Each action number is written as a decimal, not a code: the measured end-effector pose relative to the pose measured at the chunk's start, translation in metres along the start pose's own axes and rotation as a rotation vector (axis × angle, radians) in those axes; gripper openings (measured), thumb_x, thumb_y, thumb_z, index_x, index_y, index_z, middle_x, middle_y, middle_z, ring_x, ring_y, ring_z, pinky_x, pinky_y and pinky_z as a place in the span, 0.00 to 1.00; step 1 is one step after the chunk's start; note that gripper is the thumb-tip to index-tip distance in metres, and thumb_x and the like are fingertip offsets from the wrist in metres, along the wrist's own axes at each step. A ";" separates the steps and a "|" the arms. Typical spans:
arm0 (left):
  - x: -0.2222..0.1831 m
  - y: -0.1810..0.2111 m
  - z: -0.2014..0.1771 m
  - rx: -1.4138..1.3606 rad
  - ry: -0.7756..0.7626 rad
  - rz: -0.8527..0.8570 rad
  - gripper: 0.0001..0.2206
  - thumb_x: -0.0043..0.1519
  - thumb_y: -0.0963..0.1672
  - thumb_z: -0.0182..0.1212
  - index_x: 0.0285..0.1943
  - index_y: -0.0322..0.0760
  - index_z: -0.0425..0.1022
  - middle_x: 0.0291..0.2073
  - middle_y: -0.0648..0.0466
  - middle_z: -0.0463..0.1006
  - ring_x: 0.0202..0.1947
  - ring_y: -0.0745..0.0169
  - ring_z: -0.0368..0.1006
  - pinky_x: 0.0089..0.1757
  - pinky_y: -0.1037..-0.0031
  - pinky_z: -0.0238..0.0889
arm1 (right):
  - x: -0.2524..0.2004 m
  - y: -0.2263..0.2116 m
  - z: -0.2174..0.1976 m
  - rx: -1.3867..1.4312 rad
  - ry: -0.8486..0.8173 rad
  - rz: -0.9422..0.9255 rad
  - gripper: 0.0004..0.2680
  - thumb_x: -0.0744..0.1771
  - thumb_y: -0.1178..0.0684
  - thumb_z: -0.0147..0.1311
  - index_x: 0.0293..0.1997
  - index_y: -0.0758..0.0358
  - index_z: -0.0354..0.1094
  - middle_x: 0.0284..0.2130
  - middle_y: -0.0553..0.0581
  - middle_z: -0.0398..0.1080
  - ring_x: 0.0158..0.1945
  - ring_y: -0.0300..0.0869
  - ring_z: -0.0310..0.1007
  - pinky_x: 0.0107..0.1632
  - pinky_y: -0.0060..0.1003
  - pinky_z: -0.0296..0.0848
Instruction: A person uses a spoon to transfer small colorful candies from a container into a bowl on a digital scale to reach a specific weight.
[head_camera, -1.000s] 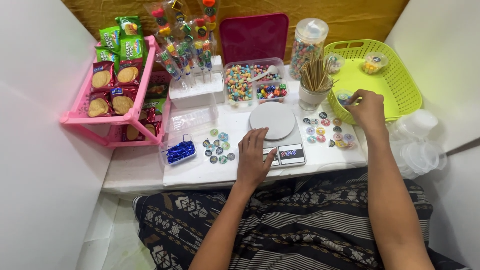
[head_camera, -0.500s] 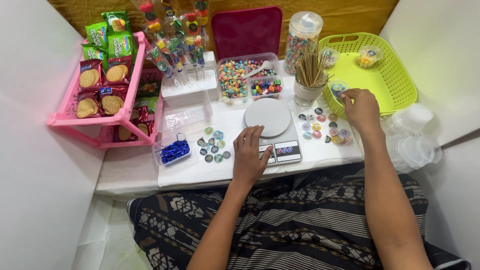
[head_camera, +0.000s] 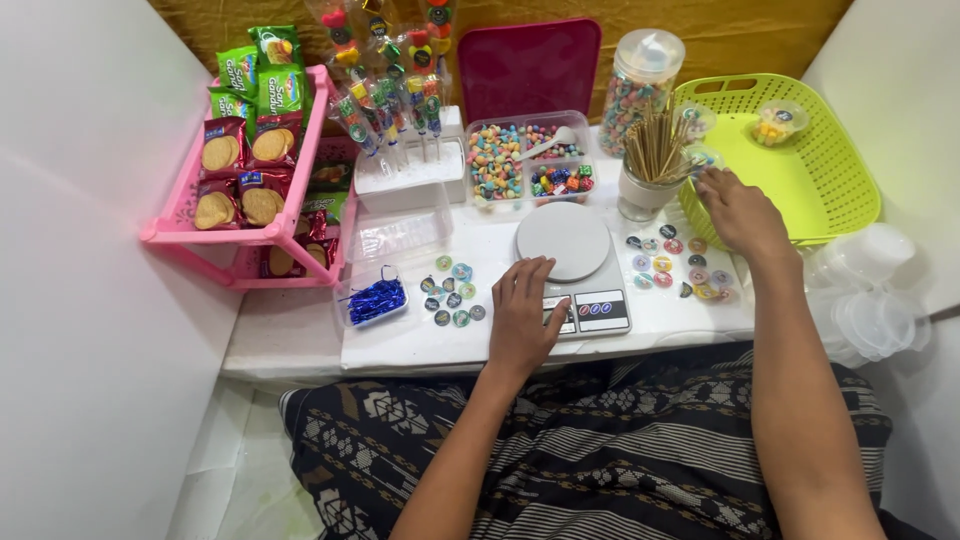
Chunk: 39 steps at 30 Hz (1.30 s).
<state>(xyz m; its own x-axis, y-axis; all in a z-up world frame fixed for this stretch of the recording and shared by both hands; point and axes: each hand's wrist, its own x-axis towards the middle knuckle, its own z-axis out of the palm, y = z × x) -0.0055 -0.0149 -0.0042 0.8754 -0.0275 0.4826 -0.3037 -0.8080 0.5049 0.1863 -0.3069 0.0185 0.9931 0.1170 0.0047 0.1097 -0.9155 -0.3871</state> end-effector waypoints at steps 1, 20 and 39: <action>0.002 0.003 -0.003 -0.018 0.020 0.016 0.24 0.62 0.46 0.57 0.66 0.33 0.61 0.61 0.47 0.66 0.66 0.49 0.57 0.61 0.58 0.48 | 0.004 -0.002 0.002 -0.054 0.016 -0.008 0.19 0.73 0.42 0.32 0.70 0.51 0.62 0.72 0.41 0.56 0.75 0.45 0.51 0.67 0.52 0.58; 0.000 0.000 -0.001 -0.017 0.053 0.033 0.23 0.63 0.46 0.56 0.65 0.32 0.63 0.61 0.46 0.67 0.66 0.49 0.57 0.61 0.58 0.49 | -0.006 -0.023 -0.006 -0.050 0.045 0.169 0.20 0.72 0.34 0.34 0.72 0.40 0.57 0.72 0.65 0.51 0.68 0.61 0.59 0.60 0.64 0.63; 0.000 0.000 0.005 0.038 0.029 0.023 0.23 0.62 0.47 0.57 0.64 0.33 0.64 0.61 0.47 0.67 0.65 0.50 0.57 0.60 0.58 0.49 | -0.079 0.075 -0.083 -0.303 0.452 0.403 0.21 0.61 0.39 0.74 0.53 0.60 0.78 0.32 0.63 0.78 0.40 0.53 0.75 0.43 0.52 0.74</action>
<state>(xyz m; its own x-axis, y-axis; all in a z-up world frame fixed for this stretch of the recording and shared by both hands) -0.0036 -0.0177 -0.0085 0.8570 -0.0294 0.5144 -0.3084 -0.8291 0.4664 0.1192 -0.4168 0.0651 0.8714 -0.3677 0.3248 -0.3312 -0.9293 -0.1636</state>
